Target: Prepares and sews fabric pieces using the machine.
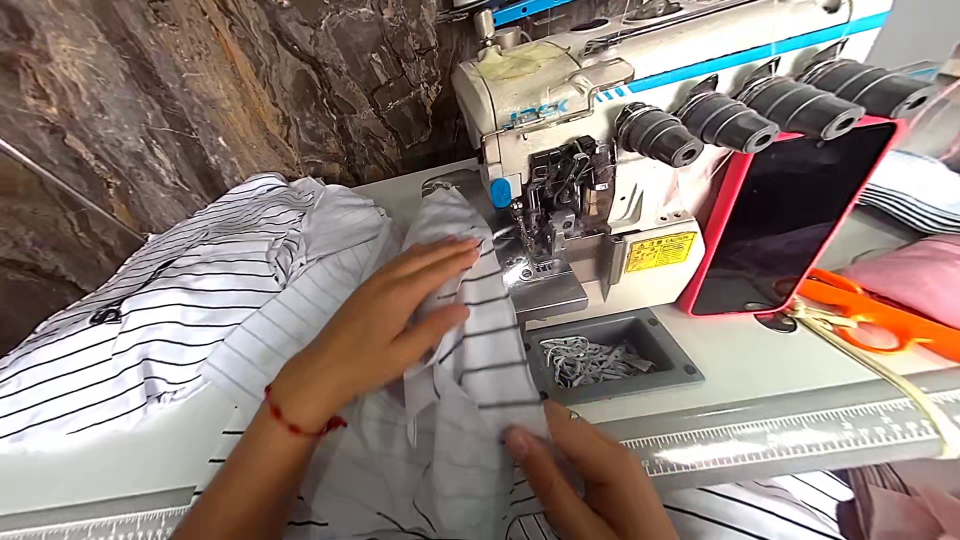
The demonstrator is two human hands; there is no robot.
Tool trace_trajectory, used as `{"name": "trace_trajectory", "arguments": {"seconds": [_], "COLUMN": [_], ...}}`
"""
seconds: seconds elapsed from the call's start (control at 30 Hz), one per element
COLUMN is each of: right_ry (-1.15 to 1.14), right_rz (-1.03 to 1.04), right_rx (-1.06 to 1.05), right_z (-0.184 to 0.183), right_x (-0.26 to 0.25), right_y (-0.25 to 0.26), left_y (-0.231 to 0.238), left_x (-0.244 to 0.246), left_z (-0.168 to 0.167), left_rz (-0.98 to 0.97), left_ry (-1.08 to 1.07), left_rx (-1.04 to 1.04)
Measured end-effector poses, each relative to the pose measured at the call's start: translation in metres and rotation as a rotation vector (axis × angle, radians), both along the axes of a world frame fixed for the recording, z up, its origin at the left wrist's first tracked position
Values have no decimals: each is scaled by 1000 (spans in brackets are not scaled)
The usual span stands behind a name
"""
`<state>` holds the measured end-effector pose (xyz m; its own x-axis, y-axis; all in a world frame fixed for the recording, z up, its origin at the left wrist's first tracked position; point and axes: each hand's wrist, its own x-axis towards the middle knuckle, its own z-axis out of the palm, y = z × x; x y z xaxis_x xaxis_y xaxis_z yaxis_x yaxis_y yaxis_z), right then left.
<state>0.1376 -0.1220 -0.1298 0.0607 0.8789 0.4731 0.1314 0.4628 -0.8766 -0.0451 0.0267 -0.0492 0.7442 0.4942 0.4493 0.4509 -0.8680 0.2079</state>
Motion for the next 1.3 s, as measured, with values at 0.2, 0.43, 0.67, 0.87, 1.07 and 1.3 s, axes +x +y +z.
{"name": "trace_trajectory", "arguments": {"seconds": [0.2, 0.43, 0.67, 0.87, 1.07, 1.3], "right_ry": [87, 144, 229, 297, 321, -37], "right_rz": [-71, -74, -58, -25, 41, -248], "right_rx": [-44, -79, -91, -109, -94, 143], "right_z": [2, 3, 3, 4, -3, -28], "right_x": [-2, 7, 9, 15, 20, 35], "right_y": [12, 9, 27, 34, 31, 7], "left_y": [6, -88, -27, -8, -11, -36], "left_x": [27, 48, 55, 57, 48, -5], "left_z": [25, -9, 1, 13, 8, 14], "left_rz": [233, 423, 345, 344, 308, 126], "left_ry": [110, -56, 13, 76, -7, 49], "left_rx": [-35, 279, 109, -30, 60, 225]}}
